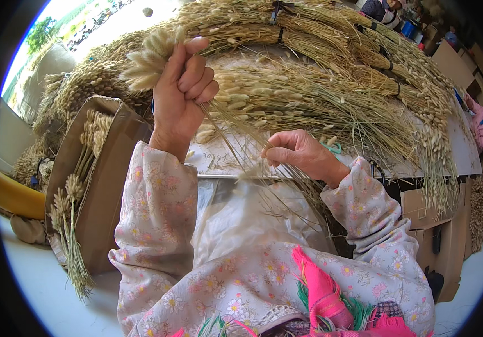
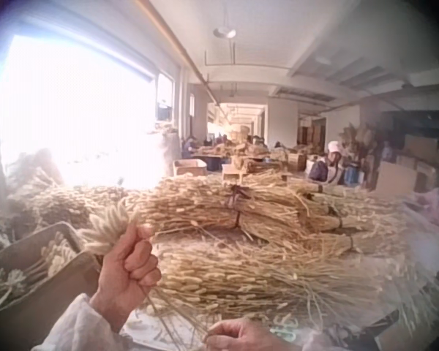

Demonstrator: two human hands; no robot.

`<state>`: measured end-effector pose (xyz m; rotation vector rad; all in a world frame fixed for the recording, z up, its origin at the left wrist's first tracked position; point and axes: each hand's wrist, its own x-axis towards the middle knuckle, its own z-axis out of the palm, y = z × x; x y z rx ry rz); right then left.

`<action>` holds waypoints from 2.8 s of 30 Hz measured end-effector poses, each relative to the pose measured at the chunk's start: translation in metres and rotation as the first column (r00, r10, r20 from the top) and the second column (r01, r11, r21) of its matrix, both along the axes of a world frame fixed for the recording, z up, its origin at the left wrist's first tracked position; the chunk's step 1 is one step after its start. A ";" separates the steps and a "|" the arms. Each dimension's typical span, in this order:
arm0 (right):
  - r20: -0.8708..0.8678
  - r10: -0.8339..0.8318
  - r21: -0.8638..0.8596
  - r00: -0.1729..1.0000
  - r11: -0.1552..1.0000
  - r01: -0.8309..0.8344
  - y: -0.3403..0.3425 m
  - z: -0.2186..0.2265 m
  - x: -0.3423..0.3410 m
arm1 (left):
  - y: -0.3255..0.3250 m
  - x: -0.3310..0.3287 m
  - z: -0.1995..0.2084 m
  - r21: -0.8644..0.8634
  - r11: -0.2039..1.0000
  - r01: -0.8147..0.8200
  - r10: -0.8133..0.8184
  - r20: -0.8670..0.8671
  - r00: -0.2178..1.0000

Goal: The person gathers dried grain stalks from a table, trims the ends with scissors, aligns the stalks into a neat bundle, and secures them with a rubber band. The finished bundle is placed into a cardboard box. The process is repeated with additional stalks.

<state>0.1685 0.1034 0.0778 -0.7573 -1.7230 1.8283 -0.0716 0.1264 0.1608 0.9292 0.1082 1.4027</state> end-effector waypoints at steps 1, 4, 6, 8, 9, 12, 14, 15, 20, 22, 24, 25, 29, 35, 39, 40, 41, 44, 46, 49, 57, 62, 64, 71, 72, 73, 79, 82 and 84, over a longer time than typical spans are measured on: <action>-0.027 -0.003 -0.042 1.000 0.999 0.002 0.000 -0.001 0.001 | 0.000 0.001 0.000 -0.006 1.000 -0.012 0.012 -0.005 1.000; -0.034 0.012 -0.011 0.999 1.000 -0.013 0.001 -0.002 0.003 | 0.001 0.002 0.000 -0.012 1.000 0.026 -0.026 0.021 0.999; 0.005 0.020 -0.021 1.000 1.000 -0.020 0.002 -0.002 0.003 | 0.001 0.004 -0.001 -0.015 0.999 0.033 -0.033 0.039 0.999; 0.026 0.020 -0.002 0.999 1.000 -0.020 0.002 -0.002 0.003 | 0.002 0.005 -0.002 -0.015 1.000 0.024 -0.023 0.032 0.999; 0.028 0.017 0.021 0.999 1.000 -0.017 0.001 -0.002 0.002 | 0.002 0.005 -0.002 -0.014 1.000 0.015 -0.015 0.020 1.000; 0.094 -0.004 0.107 0.996 0.994 -0.006 0.000 -0.001 0.003 | 0.001 0.008 -0.003 -0.019 1.000 0.014 -0.014 -0.001 1.000; 0.198 -0.043 0.220 0.979 0.976 -0.002 -0.001 -0.003 0.005 | 0.000 0.011 -0.003 -0.037 0.999 -0.007 0.007 -0.007 1.000; 0.246 -0.064 0.276 0.967 0.961 -0.007 -0.001 -0.005 0.009 | -0.001 0.012 -0.002 -0.055 0.998 -0.034 0.033 -0.014 0.999; 0.500 -0.069 0.422 0.863 0.890 -0.173 -0.001 -0.023 0.033 | -0.005 0.017 0.004 -0.153 0.971 -0.183 0.176 -0.054 0.983; 0.637 -0.055 0.450 0.769 0.836 -0.314 0.001 -0.025 0.044 | -0.005 0.014 0.007 -0.139 0.963 -0.229 0.223 -0.063 0.973; 0.824 -0.127 0.426 0.553 0.783 -0.454 0.004 -0.015 0.053 | -0.002 0.014 0.010 -0.189 0.933 -0.308 0.290 -0.114 0.950; 0.731 -0.223 0.555 0.646 0.744 -0.372 0.003 -0.006 0.056 | 0.000 0.014 0.011 -0.205 0.916 -0.346 0.323 -0.136 0.936; 0.358 -0.502 0.677 0.787 0.720 0.151 0.003 0.051 0.046 | 0.007 0.019 0.011 -0.278 0.888 -0.367 0.328 -0.178 0.928; 0.205 -0.423 0.844 0.883 0.533 0.060 -0.013 0.095 -0.024 | 0.013 0.032 0.008 -0.251 0.887 -0.388 0.336 -0.226 0.914; 0.150 -0.380 0.814 0.913 0.572 0.104 0.003 0.092 -0.059 | 0.013 0.035 0.010 -0.255 0.886 -0.386 0.330 -0.238 0.914; 0.169 -0.362 0.729 0.917 0.671 0.131 0.007 0.090 -0.062 | 0.012 0.034 0.010 -0.256 0.894 -0.368 0.316 -0.221 0.923; 0.109 -0.285 0.635 0.952 0.757 0.154 0.012 0.088 -0.062 | 0.012 0.033 0.011 -0.254 0.897 -0.362 0.312 -0.217 0.925; 0.013 -0.160 0.308 0.987 0.940 0.148 0.022 0.083 -0.058 | 0.012 0.027 0.011 -0.242 0.913 -0.329 0.285 -0.198 0.938; -0.053 -0.105 0.179 0.993 0.977 0.113 0.027 0.081 -0.054 | 0.013 0.024 0.010 -0.224 0.932 -0.286 0.252 -0.169 0.953; 0.033 -0.077 0.152 0.996 0.986 0.071 0.034 0.080 -0.047 | 0.015 0.020 0.010 -0.169 0.942 -0.290 0.267 -0.149 0.952; 0.141 -0.067 0.053 0.988 0.997 0.060 0.021 0.067 -0.034 | 0.019 -0.004 0.016 -0.237 0.908 -0.345 0.346 -0.037 0.937; 0.053 -0.164 0.074 0.985 0.984 0.160 0.013 0.056 -0.033 | 0.019 -0.016 0.017 -0.250 0.921 -0.300 0.320 0.046 0.946; 0.089 -0.264 0.326 0.960 0.919 0.223 0.012 0.053 -0.037 | 0.019 -0.014 0.018 -0.274 0.908 -0.316 0.341 0.046 0.939; -0.079 -0.366 0.391 0.927 0.844 0.366 0.011 0.060 -0.045 | 0.013 -0.008 0.026 -0.336 0.860 -0.384 0.423 0.048 0.905; -0.060 -0.349 0.328 0.935 0.878 0.348 0.011 0.062 -0.044 | 0.013 -0.010 0.026 -0.328 0.862 -0.386 0.424 0.052 0.904; -0.052 -0.316 0.272 0.947 0.908 0.318 0.011 0.063 -0.041 | 0.012 -0.012 0.025 -0.324 0.863 -0.387 0.426 0.055 0.903; 0.063 -0.180 0.189 0.982 0.968 0.166 0.002 0.039 -0.007 | 0.017 -0.032 0.022 -0.299 0.847 -0.440 0.479 0.069 0.875; 0.145 -0.122 0.172 0.982 0.980 0.096 -0.001 0.018 0.027 | 0.016 -0.041 0.022 -0.286 0.826 -0.486 0.522 0.059 0.851; 0.293 -0.047 0.166 0.955 0.986 -0.002 -0.001 0.004 0.051 | 0.014 -0.047 0.023 -0.267 0.825 -0.498 0.528 0.049 0.848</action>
